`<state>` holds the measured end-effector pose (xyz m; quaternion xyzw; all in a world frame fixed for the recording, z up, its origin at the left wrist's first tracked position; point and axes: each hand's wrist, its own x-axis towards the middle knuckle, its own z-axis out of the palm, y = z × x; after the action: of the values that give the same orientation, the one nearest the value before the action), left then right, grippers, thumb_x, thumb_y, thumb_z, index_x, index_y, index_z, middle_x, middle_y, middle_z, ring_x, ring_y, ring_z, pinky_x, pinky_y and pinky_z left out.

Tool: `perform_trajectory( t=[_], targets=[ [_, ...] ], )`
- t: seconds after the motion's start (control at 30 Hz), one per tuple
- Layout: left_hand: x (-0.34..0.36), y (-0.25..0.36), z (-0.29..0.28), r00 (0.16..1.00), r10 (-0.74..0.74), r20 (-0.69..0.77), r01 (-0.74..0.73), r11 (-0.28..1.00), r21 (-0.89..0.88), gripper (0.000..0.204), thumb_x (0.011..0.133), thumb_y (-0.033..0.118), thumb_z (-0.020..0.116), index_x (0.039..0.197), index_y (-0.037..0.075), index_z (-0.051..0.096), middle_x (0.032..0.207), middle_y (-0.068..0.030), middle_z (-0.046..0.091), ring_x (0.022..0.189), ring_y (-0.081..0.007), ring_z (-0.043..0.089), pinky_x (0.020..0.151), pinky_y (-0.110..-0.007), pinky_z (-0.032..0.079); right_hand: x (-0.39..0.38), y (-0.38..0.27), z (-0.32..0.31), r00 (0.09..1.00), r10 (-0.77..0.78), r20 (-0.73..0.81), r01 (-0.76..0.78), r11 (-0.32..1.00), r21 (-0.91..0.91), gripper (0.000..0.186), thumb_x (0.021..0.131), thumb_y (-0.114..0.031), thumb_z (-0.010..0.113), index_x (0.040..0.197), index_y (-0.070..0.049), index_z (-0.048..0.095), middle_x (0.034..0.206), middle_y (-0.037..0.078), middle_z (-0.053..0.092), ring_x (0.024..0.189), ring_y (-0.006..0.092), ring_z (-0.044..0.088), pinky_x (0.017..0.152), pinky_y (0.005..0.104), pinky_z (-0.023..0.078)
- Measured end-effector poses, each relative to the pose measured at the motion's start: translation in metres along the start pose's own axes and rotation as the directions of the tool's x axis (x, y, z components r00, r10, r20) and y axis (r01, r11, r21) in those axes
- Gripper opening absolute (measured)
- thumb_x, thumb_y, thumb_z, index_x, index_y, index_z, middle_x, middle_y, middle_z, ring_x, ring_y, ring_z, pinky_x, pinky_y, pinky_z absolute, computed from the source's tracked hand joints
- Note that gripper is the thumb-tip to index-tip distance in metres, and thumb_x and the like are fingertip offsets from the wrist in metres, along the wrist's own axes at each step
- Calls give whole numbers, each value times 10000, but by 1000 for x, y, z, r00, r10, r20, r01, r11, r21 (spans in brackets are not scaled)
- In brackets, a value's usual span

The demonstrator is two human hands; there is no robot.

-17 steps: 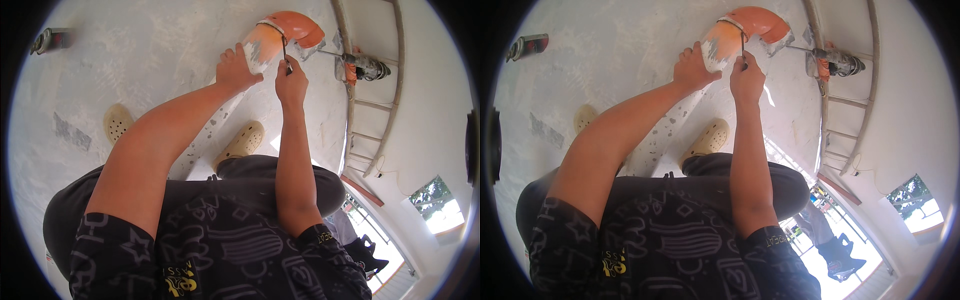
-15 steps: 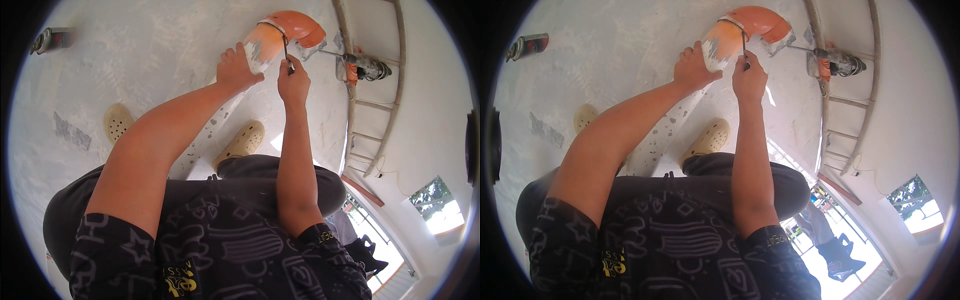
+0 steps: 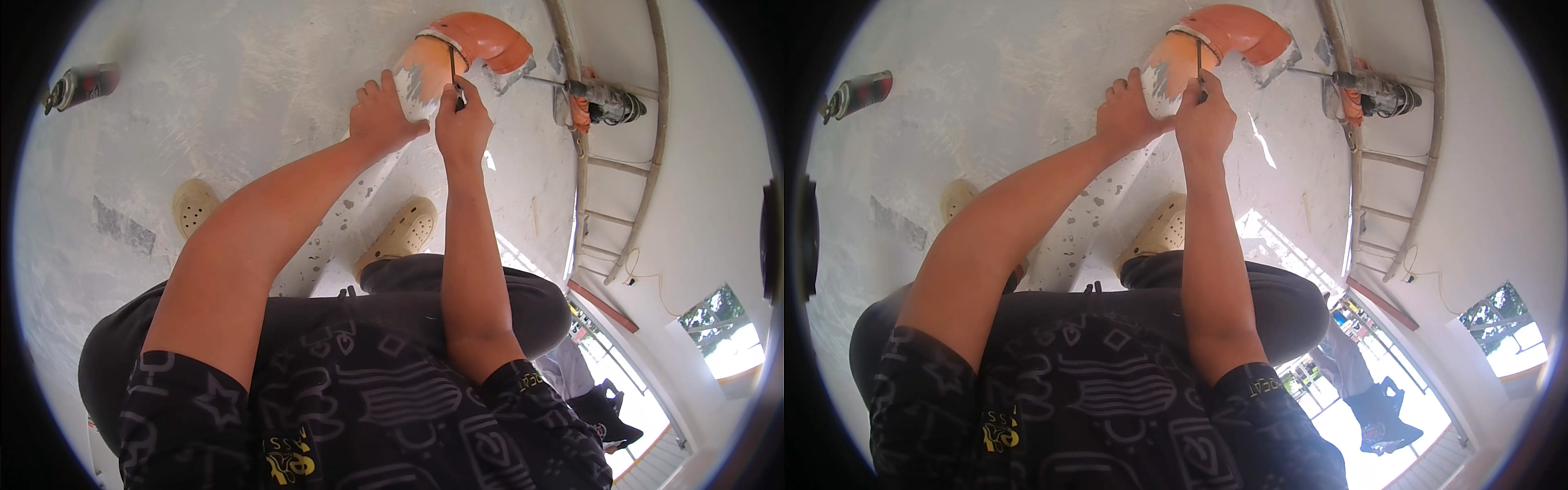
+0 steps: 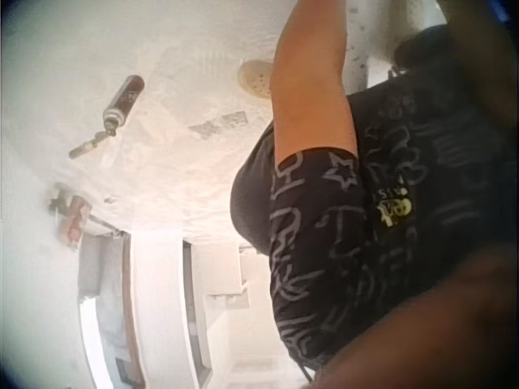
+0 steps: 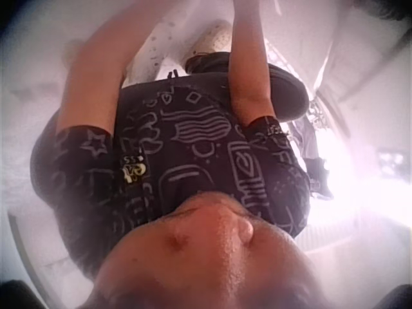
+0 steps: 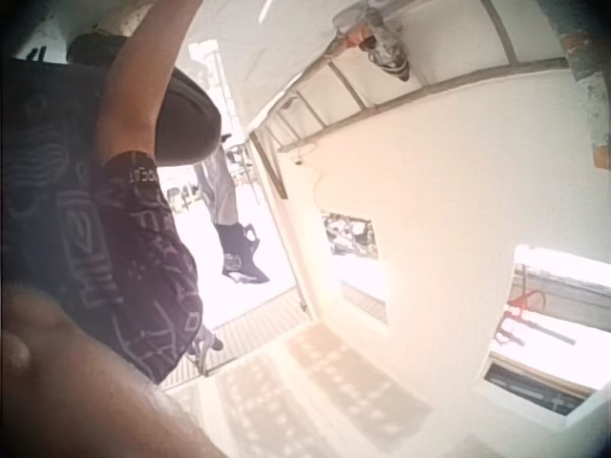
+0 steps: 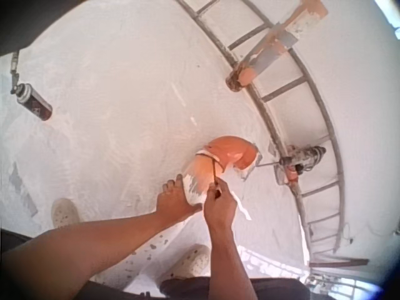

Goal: The person uses a blowtorch to heat a white PVC pipe with an orange elbow fitting. After heating, the person uses a screwdriver to scrape the softened surface of the pipe.

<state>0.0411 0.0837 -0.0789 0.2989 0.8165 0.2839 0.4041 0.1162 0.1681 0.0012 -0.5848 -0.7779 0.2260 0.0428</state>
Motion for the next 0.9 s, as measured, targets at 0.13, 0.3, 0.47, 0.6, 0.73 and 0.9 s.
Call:
perform_trajectory(
  t=[0.13, 0.3, 0.47, 0.6, 0.73, 0.9],
  targets=[
    [0, 1, -1, 1000, 0, -6, 0, 1000, -4, 1193, 722, 482, 932, 1593, -27, 295, 1349, -258, 537, 1279, -402, 559, 975, -486, 573, -7, 4, -6, 999, 47, 17, -46, 998, -32, 375, 1091, -325, 612, 1376, -109, 722, 1027, 180, 818, 972, 332, 802, 898, 468, 609],
    [1, 0, 0, 1000, -11, 6, 11, 1000, -9, 1184, 730, 486, 932, 1588, -26, 297, 1348, -256, 534, 1278, -397, 556, 984, -474, 565, 6, 8, -4, 1000, 22, 0, -22, 1000, 16, 376, 1074, -338, 645, 1341, -96, 753, 972, 169, 808, 874, 289, 777, 855, 414, 601],
    [3, -2, 1, 998, -40, 54, 40, 999, 2, 1241, 739, 565, 904, 1648, 12, 265, 1419, -255, 530, 1361, -405, 547, 1052, -516, 551, 14, 18, 4, 999, -37, -37, 37, 999, 9, 363, 1070, -360, 669, 1320, -118, 772, 920, 151, 796, 832, 253, 754, 841, 399, 599],
    [4, -3, 2, 999, -28, 44, 27, 999, 19, 1242, 744, 571, 899, 1650, 11, 260, 1417, -259, 530, 1359, -409, 549, 1060, -522, 549, 41, 33, -29, 988, -124, 88, 130, 989, -67, 365, 1068, -387, 717, 1335, -148, 786, 832, 104, 763, 751, 178, 698, 782, 357, 580],
    [6, -2, 1, 996, -44, 73, 41, 998, 49, 1236, 752, 572, 893, 1654, 17, 255, 1424, -261, 526, 1366, -414, 545, 1068, -529, 547, 68, 41, -60, 944, -245, 220, 277, 953, -126, 377, 1067, -419, 728, 1330, -158, 793, 726, 39, 670, 671, 129, 594, 686, 328, 520],
    [6, 2, -1, 997, -47, 65, 44, 998, 51, 1232, 762, 568, 885, 1658, 8, 252, 1434, -268, 523, 1378, -415, 536, 1071, -532, 545, 47, 37, -18, 984, -126, 126, 121, 992, 45, 425, 1077, -441, 704, 1348, -121, 772, 737, 27, 707, 693, 115, 643, 728, 313, 543]
  ],
)
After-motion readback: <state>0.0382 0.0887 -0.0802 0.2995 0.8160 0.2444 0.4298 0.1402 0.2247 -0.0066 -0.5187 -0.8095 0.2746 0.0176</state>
